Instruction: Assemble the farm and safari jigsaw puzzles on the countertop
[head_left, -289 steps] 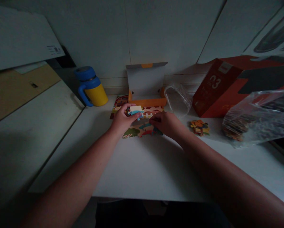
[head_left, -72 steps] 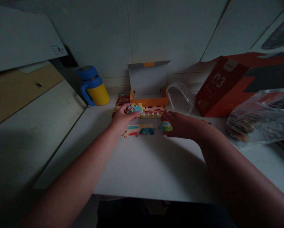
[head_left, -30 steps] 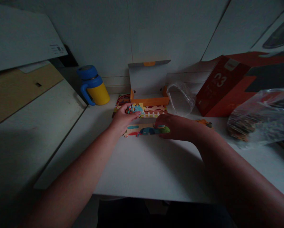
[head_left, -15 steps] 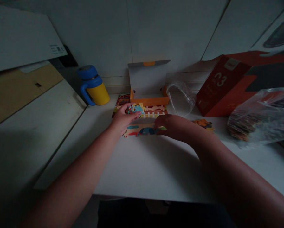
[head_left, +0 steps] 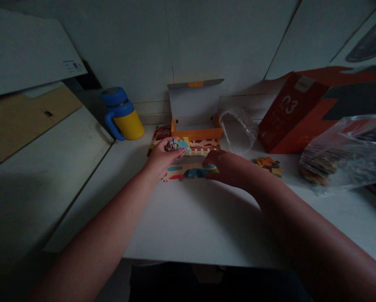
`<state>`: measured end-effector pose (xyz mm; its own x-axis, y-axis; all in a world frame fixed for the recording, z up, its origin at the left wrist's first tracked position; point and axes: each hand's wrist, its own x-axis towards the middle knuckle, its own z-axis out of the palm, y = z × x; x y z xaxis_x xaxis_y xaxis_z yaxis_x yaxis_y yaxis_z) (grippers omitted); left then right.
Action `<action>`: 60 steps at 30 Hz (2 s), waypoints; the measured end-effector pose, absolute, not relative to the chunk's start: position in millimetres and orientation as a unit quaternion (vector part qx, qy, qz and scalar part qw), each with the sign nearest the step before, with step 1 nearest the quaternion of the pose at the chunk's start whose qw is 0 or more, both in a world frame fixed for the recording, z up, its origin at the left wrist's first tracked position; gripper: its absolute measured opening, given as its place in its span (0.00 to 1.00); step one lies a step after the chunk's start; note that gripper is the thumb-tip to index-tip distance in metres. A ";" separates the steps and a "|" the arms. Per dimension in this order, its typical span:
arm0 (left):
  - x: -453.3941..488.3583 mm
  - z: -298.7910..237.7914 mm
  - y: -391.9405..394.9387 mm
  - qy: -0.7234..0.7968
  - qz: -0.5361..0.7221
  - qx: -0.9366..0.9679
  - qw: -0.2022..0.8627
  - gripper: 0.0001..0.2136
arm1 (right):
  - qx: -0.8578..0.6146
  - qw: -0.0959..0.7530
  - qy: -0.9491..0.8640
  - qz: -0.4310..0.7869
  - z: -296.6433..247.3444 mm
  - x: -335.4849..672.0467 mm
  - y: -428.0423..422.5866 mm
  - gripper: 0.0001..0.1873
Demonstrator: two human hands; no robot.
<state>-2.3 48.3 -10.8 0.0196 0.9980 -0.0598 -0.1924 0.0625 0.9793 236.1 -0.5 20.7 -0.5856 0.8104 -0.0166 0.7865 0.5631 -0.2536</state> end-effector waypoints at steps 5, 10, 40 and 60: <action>-3.6 -13.4 50.1 0.465 0.523 0.440 0.563 0.29 | -0.478 0.058 -0.871 0.095 15.1 242.7 -0.1 0.20; -3.7 -17.6 49.6 0.455 0.520 0.467 0.552 0.29 | -0.505 0.062 -0.858 0.069 10.7 251.6 3.3 0.19; -1.4 -15.0 46.6 0.427 0.544 0.457 0.559 0.25 | -0.548 0.425 -0.558 0.455 14.6 235.0 12.1 0.13; -2.9 -13.4 48.7 0.445 0.550 0.438 0.555 0.22 | -0.404 0.180 -0.858 0.261 21.1 209.2 -11.6 0.10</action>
<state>-2.9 48.7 -13.4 -0.0004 0.9999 -0.0118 -0.2196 0.0114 0.9755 209.2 -11.6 21.1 -0.6095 0.7867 0.0986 0.5988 0.5382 -0.5932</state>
